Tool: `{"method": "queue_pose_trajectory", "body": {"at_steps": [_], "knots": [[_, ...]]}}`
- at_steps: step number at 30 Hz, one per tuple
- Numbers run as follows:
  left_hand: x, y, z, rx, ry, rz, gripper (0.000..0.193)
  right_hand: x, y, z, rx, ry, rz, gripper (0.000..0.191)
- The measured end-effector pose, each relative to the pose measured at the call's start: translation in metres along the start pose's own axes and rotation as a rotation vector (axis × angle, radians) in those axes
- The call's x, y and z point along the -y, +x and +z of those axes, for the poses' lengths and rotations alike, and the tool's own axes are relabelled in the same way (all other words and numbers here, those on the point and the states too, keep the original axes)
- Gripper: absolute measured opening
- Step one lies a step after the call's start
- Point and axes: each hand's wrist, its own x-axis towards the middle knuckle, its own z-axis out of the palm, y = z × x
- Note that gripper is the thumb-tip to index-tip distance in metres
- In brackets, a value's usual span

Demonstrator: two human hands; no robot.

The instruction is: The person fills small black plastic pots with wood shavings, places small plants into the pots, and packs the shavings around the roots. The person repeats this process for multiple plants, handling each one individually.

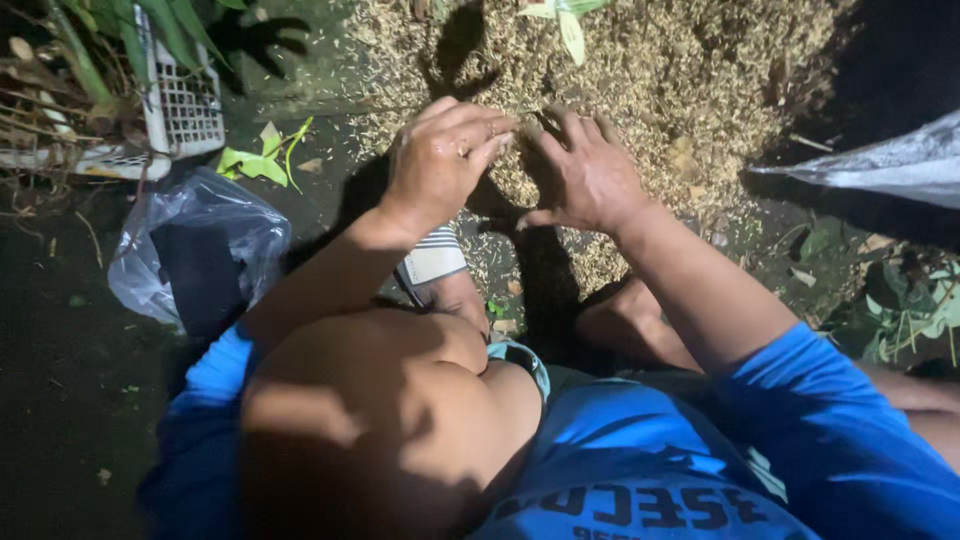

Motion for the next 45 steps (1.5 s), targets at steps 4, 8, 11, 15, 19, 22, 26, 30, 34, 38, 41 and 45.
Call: {"method": "queue_pose_trajectory", "body": {"at_steps": [4, 8, 11, 15, 19, 22, 26, 30, 34, 38, 41, 45], "knots": [[0.005, -0.004, 0.02, -0.002, -0.019, 0.003, 0.017, -0.006, 0.005, 0.018, -0.081, -0.008, -0.039, 0.106], [0.004, 0.0, 0.034, -0.019, 0.005, -0.023, 0.015, -0.017, 0.008, 0.031, -0.153, 0.058, -0.049, 0.098], [0.002, 0.007, 0.043, -0.031, 0.035, -0.031, 0.013, -0.027, 0.01, 0.036, -0.058, 0.062, -0.001, 0.097], [0.0, 0.009, 0.053, -0.052, 0.028, -0.018, 0.015, -0.038, 0.012, 0.047, -0.214, -0.057, -0.089, 0.096], [0.004, 0.01, 0.065, -0.074, 0.077, 0.0, 0.012, -0.048, 0.014, 0.058, -0.068, -0.057, 0.007, 0.082], [0.007, 0.013, 0.076, -0.063, 0.138, 0.012, 0.012, -0.052, 0.018, 0.061, 0.016, -0.16, 0.039, 0.067], [0.006, 0.013, 0.083, -0.066, 0.162, 0.03, 0.014, -0.051, 0.02, 0.058, -0.028, -0.123, 0.032, 0.076], [0.002, 0.014, 0.085, -0.062, 0.187, 0.057, 0.015, -0.052, 0.018, 0.054, -0.032, -0.1, 0.064, 0.042], [-0.004, 0.019, 0.089, -0.05, 0.192, 0.081, 0.018, -0.056, 0.019, 0.052, 0.043, -0.102, 0.113, 0.038], [-0.007, 0.019, 0.091, -0.054, 0.209, 0.092, 0.017, -0.059, 0.013, 0.049, -0.027, -0.092, 0.088, 0.042], [-0.003, 0.016, 0.089, -0.06, 0.215, 0.118, 0.023, -0.059, 0.005, 0.043, -0.018, -0.044, 0.071, 0.067], [0.004, 0.012, 0.087, -0.061, 0.228, 0.111, 0.018, -0.053, -0.004, 0.033, -0.003, 0.183, 0.099, 0.092]]}}
